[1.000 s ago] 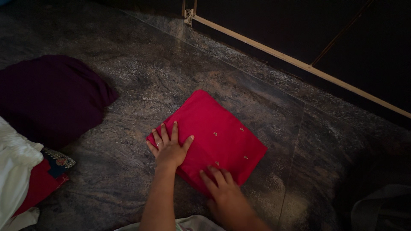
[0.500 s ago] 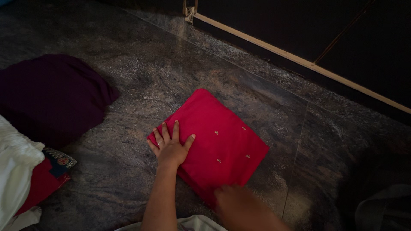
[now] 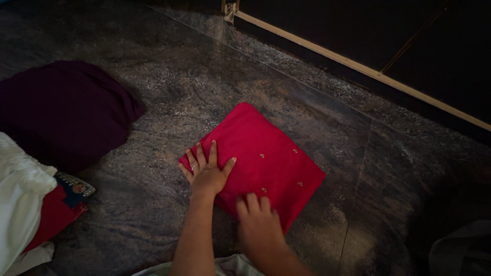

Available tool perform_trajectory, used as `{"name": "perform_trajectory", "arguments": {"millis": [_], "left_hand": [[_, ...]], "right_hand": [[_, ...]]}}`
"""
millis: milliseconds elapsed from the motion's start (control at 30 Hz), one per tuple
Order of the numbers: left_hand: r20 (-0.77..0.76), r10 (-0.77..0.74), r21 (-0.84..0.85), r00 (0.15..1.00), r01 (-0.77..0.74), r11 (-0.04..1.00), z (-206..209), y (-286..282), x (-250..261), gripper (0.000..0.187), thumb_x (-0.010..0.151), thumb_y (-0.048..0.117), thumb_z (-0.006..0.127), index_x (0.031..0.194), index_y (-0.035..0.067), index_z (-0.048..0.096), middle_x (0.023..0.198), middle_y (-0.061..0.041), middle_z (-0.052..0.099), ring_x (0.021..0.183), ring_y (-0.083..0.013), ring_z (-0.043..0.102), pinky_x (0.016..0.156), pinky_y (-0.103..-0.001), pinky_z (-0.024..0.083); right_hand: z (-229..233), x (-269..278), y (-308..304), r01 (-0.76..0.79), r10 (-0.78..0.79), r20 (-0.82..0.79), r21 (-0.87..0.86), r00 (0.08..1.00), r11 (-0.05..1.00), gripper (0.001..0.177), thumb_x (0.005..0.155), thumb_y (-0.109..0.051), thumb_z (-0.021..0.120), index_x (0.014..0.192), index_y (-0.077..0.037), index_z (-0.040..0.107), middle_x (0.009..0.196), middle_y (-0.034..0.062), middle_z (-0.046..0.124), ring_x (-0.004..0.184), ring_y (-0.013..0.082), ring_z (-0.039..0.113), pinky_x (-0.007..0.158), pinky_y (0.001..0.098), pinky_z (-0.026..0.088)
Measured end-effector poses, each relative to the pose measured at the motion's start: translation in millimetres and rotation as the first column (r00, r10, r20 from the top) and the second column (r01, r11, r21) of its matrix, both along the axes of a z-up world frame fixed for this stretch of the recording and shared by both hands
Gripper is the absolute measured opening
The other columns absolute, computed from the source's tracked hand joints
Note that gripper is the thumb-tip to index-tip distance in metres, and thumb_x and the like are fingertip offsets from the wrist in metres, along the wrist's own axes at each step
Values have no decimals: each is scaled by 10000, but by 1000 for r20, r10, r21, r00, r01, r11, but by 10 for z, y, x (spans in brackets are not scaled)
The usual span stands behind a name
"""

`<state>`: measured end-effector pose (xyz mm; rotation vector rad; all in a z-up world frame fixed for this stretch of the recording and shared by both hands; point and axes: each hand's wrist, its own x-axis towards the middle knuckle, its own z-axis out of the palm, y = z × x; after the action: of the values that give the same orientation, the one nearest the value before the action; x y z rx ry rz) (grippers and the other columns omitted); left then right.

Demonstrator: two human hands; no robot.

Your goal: The person folds a red garment by hand and places it into a bag, then picks up a white garment.

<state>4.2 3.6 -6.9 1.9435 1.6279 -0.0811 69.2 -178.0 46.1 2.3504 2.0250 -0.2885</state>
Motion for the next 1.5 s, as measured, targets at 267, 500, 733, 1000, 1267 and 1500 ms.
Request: {"name": "perform_trajectory", "arguments": {"millis": [267, 500, 733, 1000, 1267, 1500], "left_hand": [[-3, 3, -31, 1000, -3, 1000, 43, -2, 4, 965, 850, 870, 315, 1632, 410, -16, 1728, -47, -141, 1551, -326, -257, 1192, -616, -189], [-18, 4, -45, 1000, -5, 999, 35, -11, 3, 967, 849, 873, 303, 1634, 414, -24, 1728, -37, -148, 1557, -321, -254, 1197, -620, -186], [-22, 4, -53, 1000, -5, 999, 70, 0, 15, 957, 873, 855, 324, 1634, 404, -40, 1727, -44, -161, 1557, -335, -257, 1192, -625, -185], [-50, -10, 20, 999, 11, 1000, -59, 27, 9, 829, 968, 663, 342, 1641, 389, -56, 1718, -75, -188, 1549, -357, -235, 1178, -641, -158], [-17, -4, 19, 1000, 4, 1000, -112, 21, 3, 730, 1006, 622, 232, 1637, 381, -47, 1714, -67, -185, 1547, -356, -236, 1185, -636, -158], [-11, 47, 30, 999, -46, 998, -9, -24, 29, 661, 1015, 605, 164, 1630, 419, 11, 1727, -27, -120, 1574, -312, -189, 1223, -601, -147]], "right_hand": [[-527, 443, -577, 48, -62, -154, -97, 986, 994, 332, 891, -63, 620, 1195, -62, 486, 1283, 176, 547, 1073, 352, 672, 823, 432, 618], [-516, 405, -624, 103, -128, -62, -303, 990, 947, 466, 897, -159, 666, 1313, -88, 467, 1369, 176, 495, 1112, 385, 657, 825, 458, 613], [361, 261, -376, 15, 67, -317, 248, 946, 969, 352, 809, -274, 798, 1043, -26, 709, 1162, 174, 605, 973, 324, 698, 815, 443, 604], [24, 53, 789, 251, -40, -383, 518, 923, 818, 546, 981, -146, 551, 1458, 94, 437, 1533, 285, 410, 1437, 438, 357, 1172, 492, 317], [-395, 87, 1118, 386, -279, -440, 174, 854, 906, 630, 1068, -360, 269, 1591, -12, 219, 1698, 149, 159, 1579, 285, 92, 1254, 466, 70], [-443, 271, 714, 508, -489, -213, 41, 846, 860, 724, 1063, -512, 243, 1580, -12, 162, 1717, 165, 101, 1555, 288, 58, 1233, 483, 67]]}}
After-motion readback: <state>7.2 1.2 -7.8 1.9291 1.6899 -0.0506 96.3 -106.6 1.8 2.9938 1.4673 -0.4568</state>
